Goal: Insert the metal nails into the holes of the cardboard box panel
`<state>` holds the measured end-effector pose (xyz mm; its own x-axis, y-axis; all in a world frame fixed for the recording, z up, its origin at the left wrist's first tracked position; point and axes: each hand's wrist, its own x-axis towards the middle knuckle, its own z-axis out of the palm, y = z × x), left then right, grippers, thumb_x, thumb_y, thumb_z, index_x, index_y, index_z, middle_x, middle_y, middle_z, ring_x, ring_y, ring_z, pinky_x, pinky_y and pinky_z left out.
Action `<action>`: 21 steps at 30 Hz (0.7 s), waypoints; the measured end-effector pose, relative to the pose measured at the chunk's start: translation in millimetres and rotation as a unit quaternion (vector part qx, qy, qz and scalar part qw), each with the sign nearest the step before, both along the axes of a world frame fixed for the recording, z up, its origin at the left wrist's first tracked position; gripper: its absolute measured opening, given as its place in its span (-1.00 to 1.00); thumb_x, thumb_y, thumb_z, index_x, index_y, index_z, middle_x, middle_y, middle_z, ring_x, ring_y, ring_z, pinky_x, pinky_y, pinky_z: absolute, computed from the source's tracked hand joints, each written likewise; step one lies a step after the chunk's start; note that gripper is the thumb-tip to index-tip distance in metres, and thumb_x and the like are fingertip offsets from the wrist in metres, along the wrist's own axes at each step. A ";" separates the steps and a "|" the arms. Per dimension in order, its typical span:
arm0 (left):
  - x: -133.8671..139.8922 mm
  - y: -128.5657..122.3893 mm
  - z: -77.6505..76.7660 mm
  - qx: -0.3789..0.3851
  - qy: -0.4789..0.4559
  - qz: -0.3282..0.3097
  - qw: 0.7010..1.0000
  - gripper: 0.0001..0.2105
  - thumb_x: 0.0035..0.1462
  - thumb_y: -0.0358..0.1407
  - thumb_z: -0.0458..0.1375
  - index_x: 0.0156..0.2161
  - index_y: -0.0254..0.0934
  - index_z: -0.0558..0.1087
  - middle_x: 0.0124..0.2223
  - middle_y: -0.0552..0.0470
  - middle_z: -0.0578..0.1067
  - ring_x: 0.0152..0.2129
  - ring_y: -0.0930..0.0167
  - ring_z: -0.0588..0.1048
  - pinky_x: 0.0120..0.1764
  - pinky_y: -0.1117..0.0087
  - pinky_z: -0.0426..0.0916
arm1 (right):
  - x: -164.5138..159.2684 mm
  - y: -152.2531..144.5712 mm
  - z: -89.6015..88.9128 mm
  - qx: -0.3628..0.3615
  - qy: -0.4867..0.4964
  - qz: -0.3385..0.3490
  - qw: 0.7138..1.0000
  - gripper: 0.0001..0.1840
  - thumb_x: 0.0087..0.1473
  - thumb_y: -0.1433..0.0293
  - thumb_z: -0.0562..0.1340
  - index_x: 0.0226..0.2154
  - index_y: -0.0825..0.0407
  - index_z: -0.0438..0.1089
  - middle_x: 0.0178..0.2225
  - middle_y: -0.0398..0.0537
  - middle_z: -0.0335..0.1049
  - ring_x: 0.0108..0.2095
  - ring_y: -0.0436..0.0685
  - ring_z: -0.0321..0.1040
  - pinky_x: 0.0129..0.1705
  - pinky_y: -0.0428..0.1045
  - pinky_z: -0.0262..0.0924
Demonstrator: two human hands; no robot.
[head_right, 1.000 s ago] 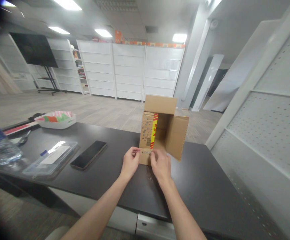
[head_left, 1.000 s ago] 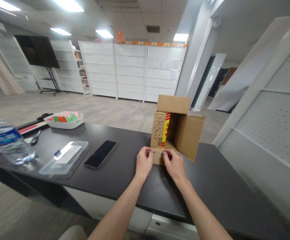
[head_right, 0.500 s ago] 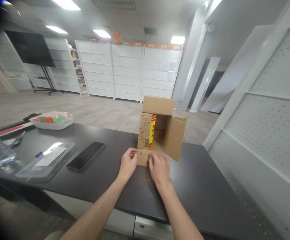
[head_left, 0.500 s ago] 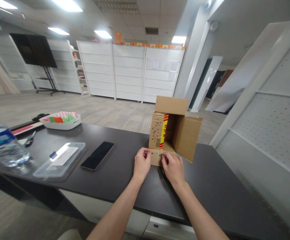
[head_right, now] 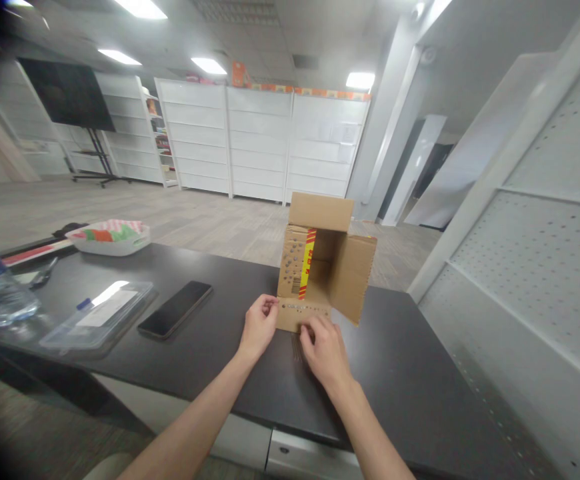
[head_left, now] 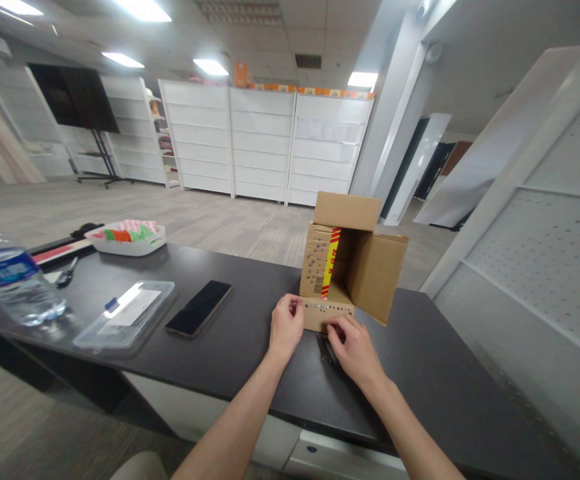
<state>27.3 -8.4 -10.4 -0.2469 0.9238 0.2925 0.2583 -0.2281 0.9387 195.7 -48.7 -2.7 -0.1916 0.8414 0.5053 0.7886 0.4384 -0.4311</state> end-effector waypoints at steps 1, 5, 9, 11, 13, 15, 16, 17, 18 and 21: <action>0.0 0.1 0.0 0.000 0.001 0.000 1.000 -0.89 0.11 -0.42 0.09 -0.30 -0.26 0.47 -0.34 0.02 0.56 -0.38 0.42 0.52 -0.26 0.45 0.35 | 1.1 -4.1 -0.3 -0.010 0.000 0.015 1.000 -0.76 0.23 0.36 0.08 -0.26 -0.03 0.47 -0.24 -0.02 0.51 -0.18 0.18 0.42 -0.15 0.05 0.18; -0.3 -0.1 0.7 0.001 0.011 0.002 1.000 -0.89 0.13 -0.40 0.08 -0.31 -0.25 0.47 -0.34 0.01 0.56 -0.38 0.42 0.52 -0.26 0.44 0.35 | 1.2 -20.1 -2.9 -0.032 -0.003 0.047 0.998 -0.80 0.21 0.41 0.10 -0.25 -0.04 0.45 -0.23 -0.04 0.49 -0.15 0.17 0.41 -0.12 0.05 0.20; -0.2 -1.0 1.5 0.001 0.009 0.002 1.000 -0.89 0.13 -0.40 0.08 -0.31 -0.26 0.47 -0.33 0.00 0.56 -0.39 0.42 0.52 -0.26 0.43 0.36 | -1.2 -30.6 -5.0 -0.028 -0.025 0.053 0.998 -0.78 0.16 0.45 0.11 -0.21 -0.05 0.44 -0.17 -0.02 0.47 -0.10 0.20 0.38 -0.08 0.08 0.18; -0.2 -1.4 1.6 0.001 0.008 0.001 1.000 -0.89 0.13 -0.40 0.08 -0.31 -0.26 0.47 -0.33 0.00 0.56 -0.39 0.42 0.52 -0.26 0.43 0.36 | -2.3 -33.2 -4.7 -0.026 -0.034 0.052 0.998 -0.76 0.14 0.46 0.11 -0.19 -0.04 0.44 -0.14 0.01 0.45 -0.08 0.22 0.36 -0.05 0.10 0.17; -0.3 -1.5 1.5 0.001 0.005 0.001 1.000 -0.89 0.12 -0.40 0.08 -0.31 -0.26 0.47 -0.34 0.00 0.56 -0.39 0.42 0.52 -0.25 0.43 0.36 | -3.5 -34.6 -3.6 -0.029 -0.045 0.054 0.997 -0.73 0.12 0.47 0.11 -0.16 -0.03 0.44 -0.10 0.03 0.43 -0.06 0.23 0.34 -0.02 0.13 0.15; -0.4 -1.6 1.3 0.002 0.002 0.001 1.000 -0.90 0.12 -0.40 0.09 -0.31 -0.25 0.47 -0.34 0.01 0.56 -0.39 0.42 0.52 -0.25 0.43 0.36 | -4.8 -35.3 -2.1 -0.033 -0.059 0.055 0.996 -0.68 0.10 0.48 0.12 -0.11 -0.03 0.44 -0.07 0.04 0.41 -0.04 0.24 0.31 0.00 0.14 0.14; -0.5 -1.7 1.2 0.003 0.001 0.001 1.000 -0.90 0.12 -0.39 0.10 -0.31 -0.25 0.47 -0.34 0.01 0.56 -0.39 0.42 0.52 -0.25 0.43 0.36 | -5.5 -35.4 -1.5 -0.036 -0.066 0.055 0.996 -0.65 0.08 0.49 0.13 -0.08 -0.03 0.44 -0.05 0.04 0.40 -0.04 0.24 0.30 0.00 0.15 0.13; -0.5 -1.8 1.2 0.003 0.002 0.001 1.000 -0.90 0.12 -0.39 0.10 -0.31 -0.25 0.47 -0.34 0.01 0.56 -0.38 0.41 0.52 -0.25 0.43 0.36 | -6.0 -35.5 -1.1 -0.038 -0.072 0.055 0.995 -0.61 0.06 0.49 0.13 -0.05 -0.04 0.44 -0.04 0.04 0.39 -0.03 0.25 0.29 0.01 0.15 0.13; -0.5 -1.9 1.2 0.002 0.005 0.002 1.000 -0.90 0.12 -0.39 0.09 -0.31 -0.25 0.46 -0.34 0.00 0.56 -0.38 0.41 0.52 -0.25 0.42 0.36 | -6.4 -35.5 -1.0 -0.042 -0.077 0.053 0.995 -0.58 0.05 0.49 0.14 -0.03 -0.04 0.43 -0.04 0.04 0.38 -0.03 0.25 0.28 0.01 0.15 0.13; -0.3 -2.1 1.6 -0.002 0.013 0.003 1.000 -0.89 0.13 -0.39 0.08 -0.30 -0.26 0.46 -0.32 -0.01 0.56 -0.36 0.40 0.53 -0.24 0.42 0.36 | -7.0 -35.1 -1.7 -0.054 -0.091 0.042 0.993 -0.52 0.02 0.50 0.15 0.03 -0.03 0.41 -0.04 0.04 0.36 -0.04 0.25 0.26 0.00 0.15 0.12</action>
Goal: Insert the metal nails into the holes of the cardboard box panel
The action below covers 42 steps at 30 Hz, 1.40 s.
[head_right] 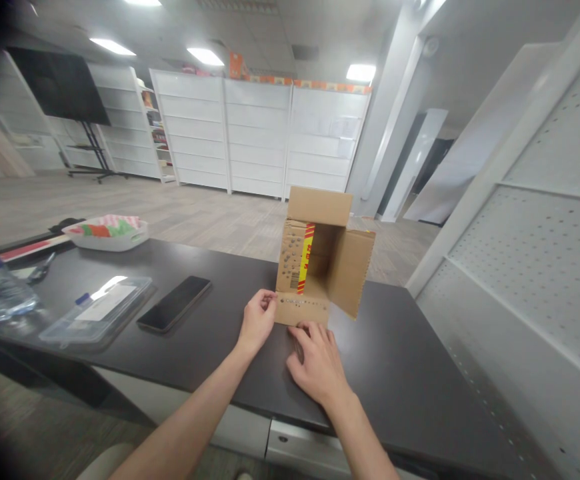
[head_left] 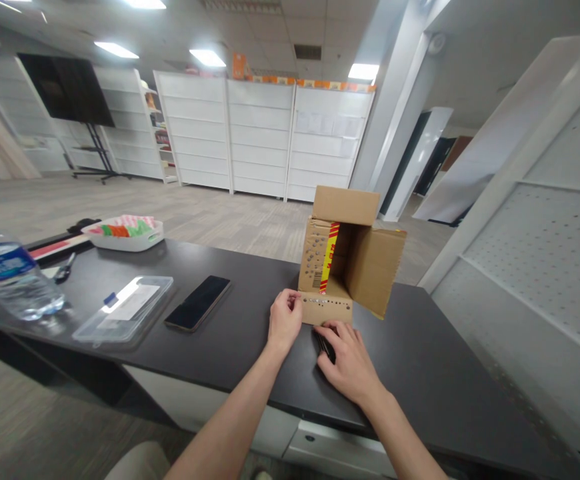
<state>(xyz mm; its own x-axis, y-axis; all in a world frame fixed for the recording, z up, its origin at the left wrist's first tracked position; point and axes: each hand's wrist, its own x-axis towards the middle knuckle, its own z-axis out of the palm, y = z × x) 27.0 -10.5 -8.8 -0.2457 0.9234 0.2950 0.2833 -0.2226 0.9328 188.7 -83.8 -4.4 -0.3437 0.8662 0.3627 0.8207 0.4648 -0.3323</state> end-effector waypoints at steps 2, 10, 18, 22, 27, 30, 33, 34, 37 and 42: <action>0.3 0.2 0.1 -0.002 0.001 0.000 1.000 -0.89 0.13 -0.40 0.07 -0.30 -0.26 0.46 -0.31 -0.01 0.57 -0.35 0.41 0.53 -0.24 0.42 0.36 | 0.0 0.6 -0.8 -0.007 -0.010 -0.006 1.000 -0.50 0.02 0.51 0.14 0.04 -0.01 0.41 -0.04 0.05 0.34 -0.03 0.25 0.25 0.01 0.15 0.11; 0.5 1.4 -1.6 0.000 -0.001 0.000 1.000 -0.88 0.13 -0.41 0.07 -0.29 -0.26 0.45 -0.28 -0.02 0.57 -0.32 0.41 0.53 -0.22 0.43 0.35 | -0.2 2.6 -3.5 0.003 -0.028 -0.009 1.000 -0.54 0.06 0.49 0.15 0.03 -0.06 0.42 -0.04 0.02 0.34 -0.03 0.23 0.25 0.00 0.13 0.12; 0.1 0.0 0.7 -0.001 0.001 -0.001 1.000 -0.88 0.14 -0.40 0.08 -0.29 -0.27 0.47 -0.30 -0.02 0.57 -0.33 0.40 0.53 -0.22 0.42 0.37 | 0.2 1.9 -3.0 0.007 -0.031 -0.004 0.999 -0.57 0.06 0.48 0.17 0.01 -0.05 0.42 -0.05 0.01 0.36 -0.05 0.22 0.26 -0.01 0.12 0.11; -0.4 0.2 0.2 0.001 0.003 -0.002 1.000 -0.88 0.14 -0.39 0.07 -0.29 -0.27 0.47 -0.30 -0.02 0.57 -0.34 0.40 0.53 -0.23 0.42 0.37 | -0.7 1.6 -1.5 0.004 -0.030 -0.005 1.000 -0.54 0.03 0.51 0.16 0.01 -0.05 0.42 -0.05 0.01 0.36 -0.04 0.23 0.25 0.00 0.12 0.10; -0.2 0.8 -0.9 0.002 0.004 0.002 1.000 -0.88 0.13 -0.40 0.07 -0.29 -0.27 0.46 -0.31 -0.02 0.57 -0.34 0.40 0.53 -0.22 0.41 0.37 | -1.1 2.2 -2.0 0.001 -0.024 -0.007 1.000 -0.58 0.06 0.49 0.15 -0.01 -0.06 0.42 -0.06 0.01 0.36 -0.05 0.23 0.24 -0.01 0.13 0.09; -0.1 1.1 -1.4 0.002 0.004 0.001 1.000 -0.88 0.13 -0.39 0.07 -0.29 -0.27 0.46 -0.30 -0.03 0.57 -0.34 0.40 0.53 -0.22 0.40 0.37 | -0.8 2.3 -2.2 0.004 -0.022 -0.007 1.000 -0.60 0.08 0.48 0.15 -0.01 -0.06 0.42 -0.06 0.00 0.36 -0.04 0.23 0.25 0.00 0.13 0.09; -0.2 1.5 -1.7 0.001 0.001 -0.001 1.000 -0.88 0.13 -0.39 0.07 -0.29 -0.26 0.46 -0.30 -0.03 0.57 -0.34 0.39 0.53 -0.22 0.40 0.37 | -0.6 1.7 -1.1 -0.001 -0.021 0.003 1.000 -0.56 0.05 0.49 0.15 0.00 -0.05 0.42 -0.02 0.00 0.35 -0.01 0.22 0.24 0.04 0.12 0.08; -0.2 1.6 -1.8 0.001 0.000 -0.001 1.000 -0.88 0.13 -0.39 0.07 -0.29 -0.26 0.46 -0.30 -0.03 0.57 -0.33 0.40 0.53 -0.22 0.41 0.37 | -0.5 1.3 -0.6 -0.004 -0.021 0.005 1.000 -0.54 0.03 0.50 0.15 0.01 -0.05 0.41 -0.01 0.00 0.35 -0.01 0.22 0.24 0.05 0.12 0.08; -0.1 1.7 -1.8 0.001 -0.002 -0.002 1.000 -0.88 0.12 -0.39 0.07 -0.29 -0.26 0.46 -0.30 -0.02 0.57 -0.33 0.40 0.53 -0.22 0.41 0.37 | -0.5 0.7 0.8 -0.011 -0.021 0.005 1.000 -0.50 0.03 0.52 0.13 0.04 -0.05 0.38 0.01 0.01 0.34 0.01 0.22 0.23 0.06 0.12 0.08; -0.2 0.9 -0.7 -0.002 -0.004 -0.003 1.000 -0.88 0.13 -0.39 0.07 -0.28 -0.26 0.46 -0.30 -0.01 0.56 -0.33 0.41 0.53 -0.21 0.41 0.37 | -0.1 1.0 0.5 -0.022 -0.031 0.001 0.999 -0.52 0.07 0.52 0.10 0.05 -0.04 0.39 0.02 0.02 0.34 0.01 0.23 0.22 0.06 0.13 0.08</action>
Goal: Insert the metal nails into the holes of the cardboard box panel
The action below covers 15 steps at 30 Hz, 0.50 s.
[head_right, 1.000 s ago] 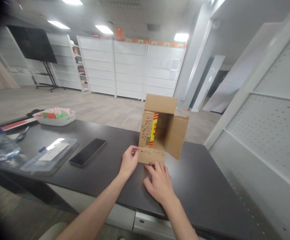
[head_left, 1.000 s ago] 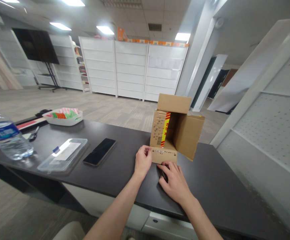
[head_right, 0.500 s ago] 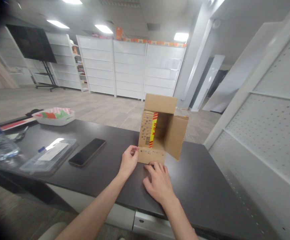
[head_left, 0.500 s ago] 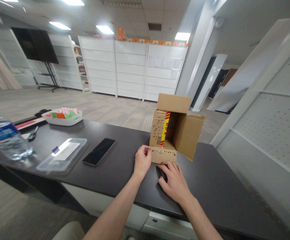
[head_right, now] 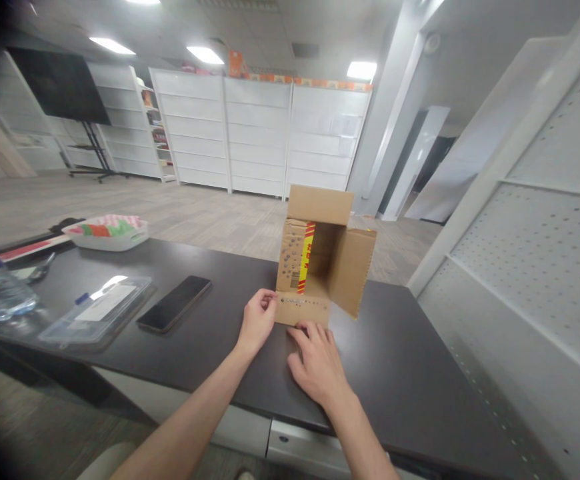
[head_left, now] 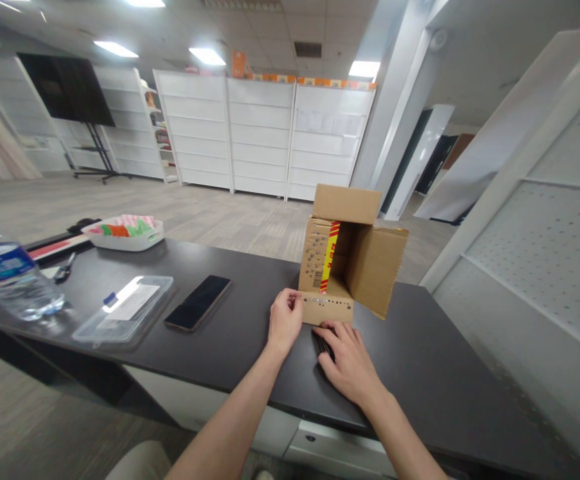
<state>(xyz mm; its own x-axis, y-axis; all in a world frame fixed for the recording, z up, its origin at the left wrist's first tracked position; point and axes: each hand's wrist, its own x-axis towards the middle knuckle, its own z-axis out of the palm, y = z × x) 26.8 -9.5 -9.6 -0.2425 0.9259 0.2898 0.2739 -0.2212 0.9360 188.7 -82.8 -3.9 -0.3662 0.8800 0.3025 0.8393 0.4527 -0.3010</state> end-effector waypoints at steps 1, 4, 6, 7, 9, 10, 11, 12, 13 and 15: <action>-0.1 -0.2 0.2 0.000 0.000 0.001 1.000 -0.88 0.13 -0.40 0.07 -0.28 -0.26 0.46 -0.31 -0.01 0.56 -0.33 0.41 0.53 -0.21 0.41 0.37 | 0.1 0.1 -0.3 -0.001 -0.001 0.000 1.000 -0.52 0.08 0.52 0.10 0.05 -0.03 0.39 0.02 0.03 0.34 0.01 0.23 0.22 0.06 0.13 0.08; -0.3 -0.3 0.6 0.000 0.002 0.001 1.000 -0.88 0.12 -0.40 0.07 -0.28 -0.26 0.46 -0.31 -0.01 0.56 -0.33 0.41 0.53 -0.21 0.42 0.37 | 0.4 0.5 -1.0 -0.003 -0.003 0.000 1.000 -0.52 0.09 0.52 0.09 0.06 -0.01 0.39 0.02 0.04 0.34 0.01 0.23 0.22 0.07 0.13 0.08; -0.2 -0.1 0.4 0.001 0.003 0.002 1.000 -0.88 0.12 -0.40 0.07 -0.29 -0.26 0.46 -0.30 -0.01 0.57 -0.34 0.41 0.53 -0.21 0.42 0.37 | 0.5 0.6 -1.1 -0.002 -0.003 0.002 1.000 -0.51 0.09 0.53 0.08 0.07 -0.02 0.38 0.02 0.04 0.34 0.01 0.22 0.22 0.07 0.13 0.08; -0.1 0.0 0.1 0.001 0.002 0.002 1.000 -0.88 0.12 -0.40 0.07 -0.29 -0.26 0.46 -0.30 -0.01 0.57 -0.34 0.41 0.53 -0.22 0.42 0.37 | 0.5 0.6 -1.1 -0.001 -0.003 0.003 1.000 -0.51 0.09 0.53 0.08 0.07 -0.02 0.38 0.02 0.04 0.34 0.01 0.22 0.22 0.06 0.13 0.08; 0.0 0.4 -0.5 0.001 0.000 0.002 1.000 -0.88 0.13 -0.40 0.08 -0.28 -0.26 0.47 -0.30 -0.01 0.57 -0.34 0.41 0.53 -0.23 0.42 0.37 | 0.7 0.7 -1.2 0.003 -0.004 0.006 1.000 -0.50 0.10 0.53 0.08 0.08 -0.03 0.38 0.02 0.03 0.34 0.00 0.22 0.22 0.06 0.13 0.09; 0.0 0.5 -0.8 0.002 -0.001 0.001 1.000 -0.88 0.13 -0.40 0.08 -0.28 -0.26 0.47 -0.30 -0.01 0.57 -0.34 0.41 0.53 -0.23 0.43 0.37 | 0.7 0.7 -1.3 0.006 -0.005 0.007 1.000 -0.50 0.10 0.53 0.08 0.08 -0.04 0.38 0.02 0.03 0.34 0.00 0.22 0.23 0.05 0.13 0.10; 0.0 0.6 -0.9 0.003 -0.002 0.001 1.000 -0.88 0.13 -0.40 0.08 -0.28 -0.27 0.47 -0.31 -0.01 0.57 -0.35 0.41 0.53 -0.23 0.43 0.37 | 0.8 0.8 -1.5 0.009 -0.007 0.007 1.000 -0.51 0.11 0.52 0.08 0.08 -0.05 0.38 0.02 0.03 0.34 0.00 0.22 0.23 0.05 0.13 0.11; 0.0 0.6 -0.9 0.005 -0.004 0.001 1.000 -0.89 0.13 -0.40 0.08 -0.29 -0.27 0.47 -0.31 -0.01 0.57 -0.35 0.41 0.53 -0.24 0.43 0.37 | 0.8 0.9 -1.7 0.013 -0.008 0.008 1.000 -0.52 0.12 0.51 0.09 0.08 -0.06 0.39 0.01 0.03 0.34 -0.01 0.22 0.24 0.04 0.13 0.11; 0.0 0.6 -0.8 0.006 -0.005 0.002 1.000 -0.89 0.13 -0.40 0.09 -0.29 -0.27 0.47 -0.32 0.00 0.57 -0.36 0.42 0.53 -0.24 0.44 0.37 | 0.9 1.0 -1.8 0.017 -0.009 0.009 1.000 -0.54 0.13 0.50 0.10 0.07 -0.07 0.40 0.01 0.03 0.35 -0.01 0.22 0.25 0.03 0.13 0.12; -0.1 0.3 -0.1 0.007 -0.008 0.003 1.000 -0.90 0.13 -0.40 0.10 -0.30 -0.26 0.47 -0.33 0.01 0.57 -0.36 0.42 0.53 -0.25 0.44 0.37 | 0.7 1.1 -1.8 0.023 -0.011 0.011 1.000 -0.58 0.15 0.46 0.12 0.05 -0.09 0.42 0.02 0.03 0.35 -0.02 0.22 0.26 0.02 0.13 0.14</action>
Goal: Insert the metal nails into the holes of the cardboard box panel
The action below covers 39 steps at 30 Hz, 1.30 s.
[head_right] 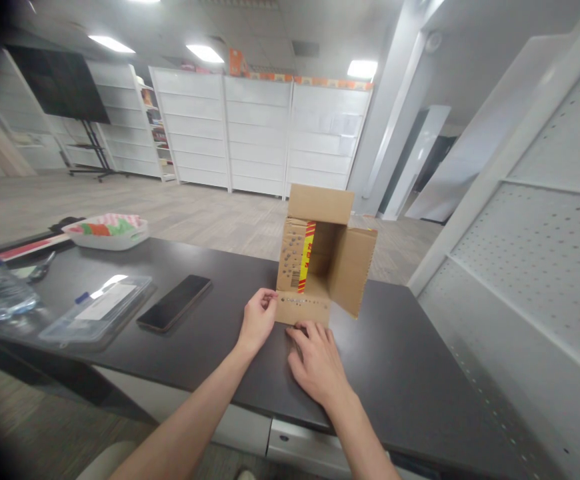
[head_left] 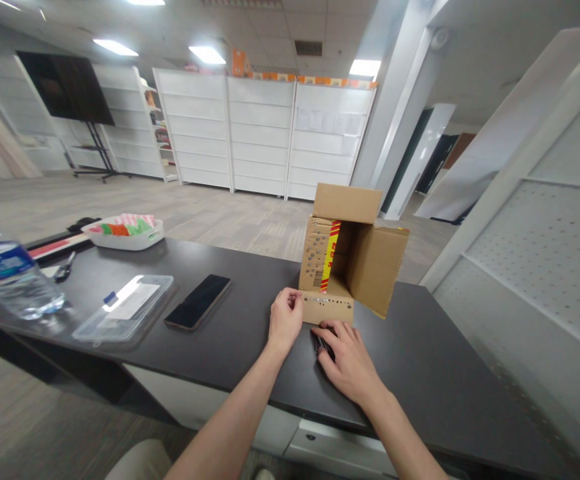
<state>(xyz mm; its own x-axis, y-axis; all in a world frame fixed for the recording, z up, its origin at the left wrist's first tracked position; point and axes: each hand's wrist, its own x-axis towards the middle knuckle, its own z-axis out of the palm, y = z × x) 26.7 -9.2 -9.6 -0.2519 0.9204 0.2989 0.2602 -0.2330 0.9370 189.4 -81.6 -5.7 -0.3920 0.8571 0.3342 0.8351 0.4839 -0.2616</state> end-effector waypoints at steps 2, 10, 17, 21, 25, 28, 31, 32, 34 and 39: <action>0.1 -0.2 0.6 -0.002 0.000 0.000 1.000 -0.90 0.13 -0.39 0.10 -0.30 -0.27 0.47 -0.34 0.01 0.57 -0.37 0.42 0.53 -0.25 0.44 0.37 | -0.5 -0.2 0.7 0.000 0.002 0.003 1.000 -0.61 0.17 0.43 0.14 0.04 -0.09 0.42 0.03 0.03 0.35 -0.01 0.23 0.26 0.02 0.14 0.14; 0.7 1.1 -1.4 -0.002 -0.003 -0.003 1.000 -0.90 0.14 -0.38 0.09 -0.29 -0.27 0.46 -0.31 -0.01 0.56 -0.36 0.42 0.53 -0.24 0.43 0.37 | -2.3 -2.7 4.8 -0.011 0.009 0.020 1.000 -0.67 0.19 0.37 0.18 0.01 -0.06 0.42 0.12 -0.01 0.38 0.05 0.22 0.25 0.07 0.17 0.09; 0.4 0.4 -1.0 0.000 -0.001 -0.002 1.000 -0.89 0.14 -0.39 0.09 -0.29 -0.27 0.47 -0.32 -0.01 0.57 -0.36 0.42 0.53 -0.24 0.43 0.38 | -2.5 -2.8 5.9 -0.004 0.008 0.037 0.999 -0.67 0.20 0.35 0.18 0.02 -0.03 0.42 0.08 0.02 0.45 0.09 0.21 0.28 0.11 0.17 0.06; 0.3 0.1 -1.2 0.000 -0.002 -0.002 1.000 -0.90 0.13 -0.39 0.09 -0.29 -0.26 0.47 -0.31 0.00 0.57 -0.36 0.41 0.53 -0.24 0.43 0.37 | -2.3 -3.2 5.8 0.006 0.004 0.036 0.999 -0.69 0.19 0.31 0.19 -0.01 -0.04 0.43 0.11 0.02 0.43 0.13 0.24 0.25 0.13 0.20 0.05; 0.3 -0.6 0.3 -0.002 -0.008 -0.002 1.000 -0.90 0.11 -0.40 0.10 -0.29 -0.26 0.47 -0.33 0.01 0.57 -0.36 0.42 0.52 -0.24 0.44 0.37 | -2.0 -3.1 6.0 0.009 0.005 0.042 0.999 -0.69 0.18 0.29 0.22 -0.02 -0.04 0.44 0.11 0.03 0.43 0.12 0.25 0.26 0.12 0.19 0.07; 0.4 -0.8 1.0 -0.003 -0.005 -0.002 1.000 -0.90 0.11 -0.42 0.10 -0.30 -0.26 0.47 -0.33 0.01 0.57 -0.37 0.42 0.52 -0.25 0.44 0.36 | -2.1 -3.2 6.7 0.002 0.008 0.045 0.999 -0.71 0.18 0.27 0.23 -0.04 -0.03 0.45 0.06 0.03 0.47 0.10 0.23 0.28 0.11 0.18 0.07; 0.4 0.1 -0.2 -0.001 0.002 0.000 1.000 -0.90 0.12 -0.41 0.09 -0.30 -0.26 0.47 -0.32 0.00 0.57 -0.37 0.42 0.53 -0.24 0.44 0.37 | -2.5 -3.4 7.3 -0.001 0.013 0.048 0.999 -0.74 0.19 0.29 0.23 -0.06 -0.04 0.44 0.03 0.00 0.49 0.09 0.22 0.28 0.12 0.18 0.04; 0.4 0.6 -1.0 0.000 0.004 0.000 1.000 -0.89 0.13 -0.41 0.09 -0.29 -0.27 0.47 -0.32 0.00 0.57 -0.36 0.42 0.53 -0.24 0.43 0.37 | -2.8 -3.5 7.5 -0.001 0.015 0.048 0.999 -0.74 0.19 0.29 0.23 -0.06 -0.04 0.44 0.03 -0.01 0.49 0.09 0.21 0.29 0.12 0.18 0.04; 0.3 1.6 -2.6 0.002 0.006 -0.001 1.000 -0.89 0.13 -0.40 0.08 -0.29 -0.27 0.46 -0.31 -0.01 0.57 -0.36 0.42 0.53 -0.24 0.43 0.37 | -3.4 -3.9 8.2 0.000 0.015 0.050 0.999 -0.75 0.20 0.31 0.23 -0.06 -0.05 0.44 0.02 -0.03 0.50 0.08 0.20 0.29 0.11 0.16 0.04; 0.1 2.4 -4.3 0.007 -0.004 -0.003 1.000 -0.90 0.12 -0.39 0.10 -0.29 -0.26 0.47 -0.33 0.01 0.57 -0.37 0.42 0.53 -0.25 0.44 0.38 | -5.4 -4.9 11.2 0.015 0.001 0.050 0.999 -0.77 0.20 0.32 0.22 -0.07 -0.07 0.44 -0.02 -0.04 0.52 0.03 0.18 0.32 0.06 0.14 0.07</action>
